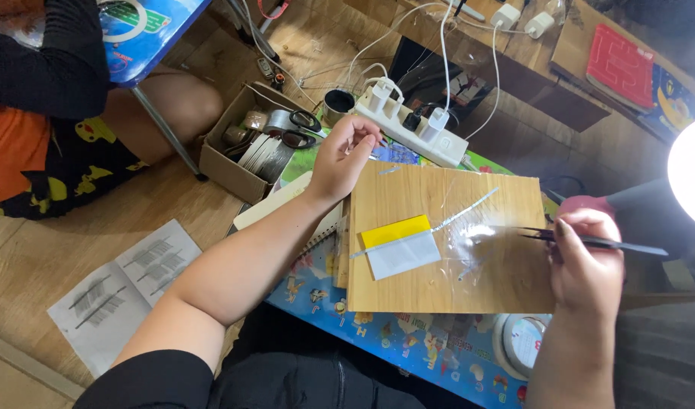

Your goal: The person is meticulously crafting eyelashes by using tweezers to pick up individual fibers and arrange them onto an adhesive strip on a wooden board.

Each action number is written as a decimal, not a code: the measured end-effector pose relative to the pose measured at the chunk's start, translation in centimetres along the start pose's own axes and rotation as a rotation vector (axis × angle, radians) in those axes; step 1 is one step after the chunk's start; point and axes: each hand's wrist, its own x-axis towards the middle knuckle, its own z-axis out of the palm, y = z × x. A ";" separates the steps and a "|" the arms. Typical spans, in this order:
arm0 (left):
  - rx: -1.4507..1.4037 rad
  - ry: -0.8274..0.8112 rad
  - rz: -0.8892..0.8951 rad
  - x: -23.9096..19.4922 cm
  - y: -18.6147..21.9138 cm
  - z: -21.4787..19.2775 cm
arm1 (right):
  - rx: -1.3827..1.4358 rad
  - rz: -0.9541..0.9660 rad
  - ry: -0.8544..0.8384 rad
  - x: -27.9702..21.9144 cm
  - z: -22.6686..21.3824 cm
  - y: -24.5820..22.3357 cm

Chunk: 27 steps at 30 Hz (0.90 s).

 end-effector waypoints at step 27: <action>0.388 -0.566 0.844 -4.9 15.7 -0.6 | 0.112 -0.704 -0.665 -11.0 4.4 -3.4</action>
